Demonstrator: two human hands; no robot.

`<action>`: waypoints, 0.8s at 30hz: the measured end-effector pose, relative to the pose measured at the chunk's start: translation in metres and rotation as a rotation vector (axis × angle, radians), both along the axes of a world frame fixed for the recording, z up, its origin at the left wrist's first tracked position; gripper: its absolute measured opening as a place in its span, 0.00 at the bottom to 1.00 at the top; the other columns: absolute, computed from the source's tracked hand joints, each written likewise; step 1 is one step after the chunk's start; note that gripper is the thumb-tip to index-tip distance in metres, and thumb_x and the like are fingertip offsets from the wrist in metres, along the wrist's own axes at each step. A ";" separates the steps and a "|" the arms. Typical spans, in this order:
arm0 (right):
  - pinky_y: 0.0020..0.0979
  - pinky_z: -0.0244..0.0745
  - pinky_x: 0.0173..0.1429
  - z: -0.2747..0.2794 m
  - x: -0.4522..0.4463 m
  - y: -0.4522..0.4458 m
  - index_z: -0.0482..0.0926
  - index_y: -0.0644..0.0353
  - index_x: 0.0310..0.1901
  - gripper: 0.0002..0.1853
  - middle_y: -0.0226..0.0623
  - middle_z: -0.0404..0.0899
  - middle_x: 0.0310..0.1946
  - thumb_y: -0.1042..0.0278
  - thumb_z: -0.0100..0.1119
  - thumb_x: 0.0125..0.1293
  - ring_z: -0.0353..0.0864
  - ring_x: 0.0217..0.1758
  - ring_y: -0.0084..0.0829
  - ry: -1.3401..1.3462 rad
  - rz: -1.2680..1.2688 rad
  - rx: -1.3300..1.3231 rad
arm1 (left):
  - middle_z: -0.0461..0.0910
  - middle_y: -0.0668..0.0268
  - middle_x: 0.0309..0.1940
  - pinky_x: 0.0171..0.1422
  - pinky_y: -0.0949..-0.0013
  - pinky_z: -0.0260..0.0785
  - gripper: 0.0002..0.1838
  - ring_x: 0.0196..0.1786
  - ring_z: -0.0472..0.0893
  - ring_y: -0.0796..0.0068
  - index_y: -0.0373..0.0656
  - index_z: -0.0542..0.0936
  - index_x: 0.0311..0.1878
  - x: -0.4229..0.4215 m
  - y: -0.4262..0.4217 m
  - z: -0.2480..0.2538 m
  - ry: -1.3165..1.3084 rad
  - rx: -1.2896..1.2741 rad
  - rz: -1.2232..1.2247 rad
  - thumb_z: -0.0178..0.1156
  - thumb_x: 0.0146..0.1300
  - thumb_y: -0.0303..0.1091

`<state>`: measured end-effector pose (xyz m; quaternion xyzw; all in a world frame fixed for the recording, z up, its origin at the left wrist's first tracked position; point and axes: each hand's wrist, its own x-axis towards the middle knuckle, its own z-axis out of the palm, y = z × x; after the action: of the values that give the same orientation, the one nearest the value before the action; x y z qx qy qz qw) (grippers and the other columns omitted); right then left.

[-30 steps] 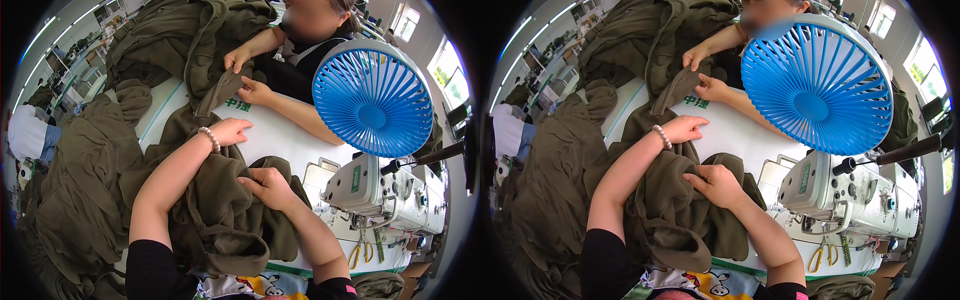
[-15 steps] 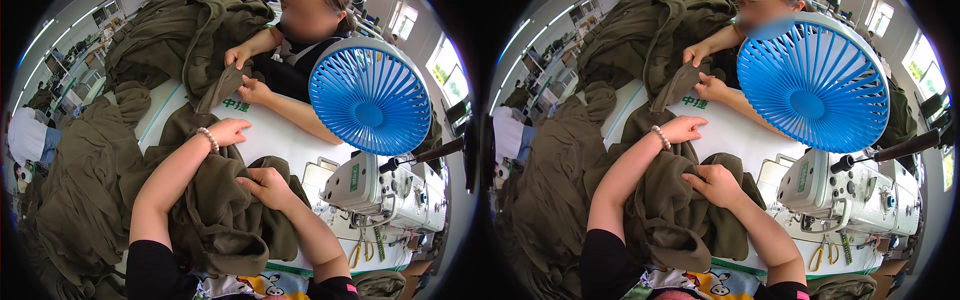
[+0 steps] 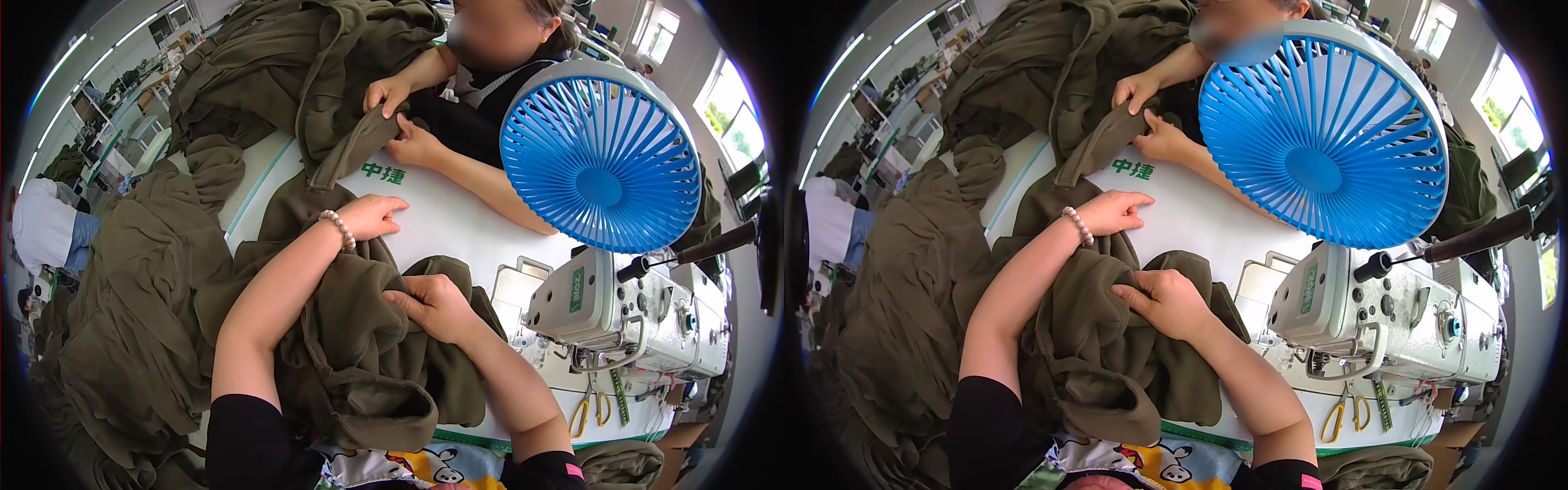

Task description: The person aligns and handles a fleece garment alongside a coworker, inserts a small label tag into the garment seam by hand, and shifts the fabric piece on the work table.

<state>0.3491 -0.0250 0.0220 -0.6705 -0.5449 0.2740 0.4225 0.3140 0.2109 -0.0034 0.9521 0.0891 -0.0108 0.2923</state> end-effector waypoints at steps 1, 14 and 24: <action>0.43 0.67 0.30 0.001 0.000 0.000 0.72 0.65 0.22 0.24 0.49 0.71 0.18 0.50 0.60 0.64 0.72 0.23 0.50 -0.004 0.002 -0.009 | 0.80 0.63 0.30 0.41 0.68 0.72 0.25 0.34 0.79 0.70 0.40 0.75 0.59 0.000 0.000 0.000 -0.002 0.000 0.001 0.64 0.57 0.31; 0.44 0.66 0.30 0.001 0.000 0.000 0.71 0.65 0.22 0.24 0.49 0.71 0.18 0.51 0.60 0.64 0.71 0.24 0.51 -0.009 0.003 -0.004 | 0.80 0.63 0.29 0.40 0.68 0.72 0.25 0.33 0.79 0.70 0.41 0.74 0.59 0.001 0.002 -0.002 -0.002 -0.024 0.002 0.64 0.57 0.31; 0.43 0.67 0.30 0.002 0.000 0.000 0.72 0.65 0.22 0.23 0.49 0.71 0.18 0.51 0.60 0.64 0.72 0.23 0.51 -0.005 0.003 -0.019 | 0.80 0.63 0.29 0.40 0.68 0.72 0.25 0.33 0.79 0.71 0.40 0.74 0.59 0.001 0.001 0.000 0.003 -0.012 -0.001 0.64 0.57 0.31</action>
<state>0.3492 -0.0248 0.0241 -0.6743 -0.5441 0.2782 0.4145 0.3148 0.2120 -0.0037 0.9503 0.0888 -0.0128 0.2980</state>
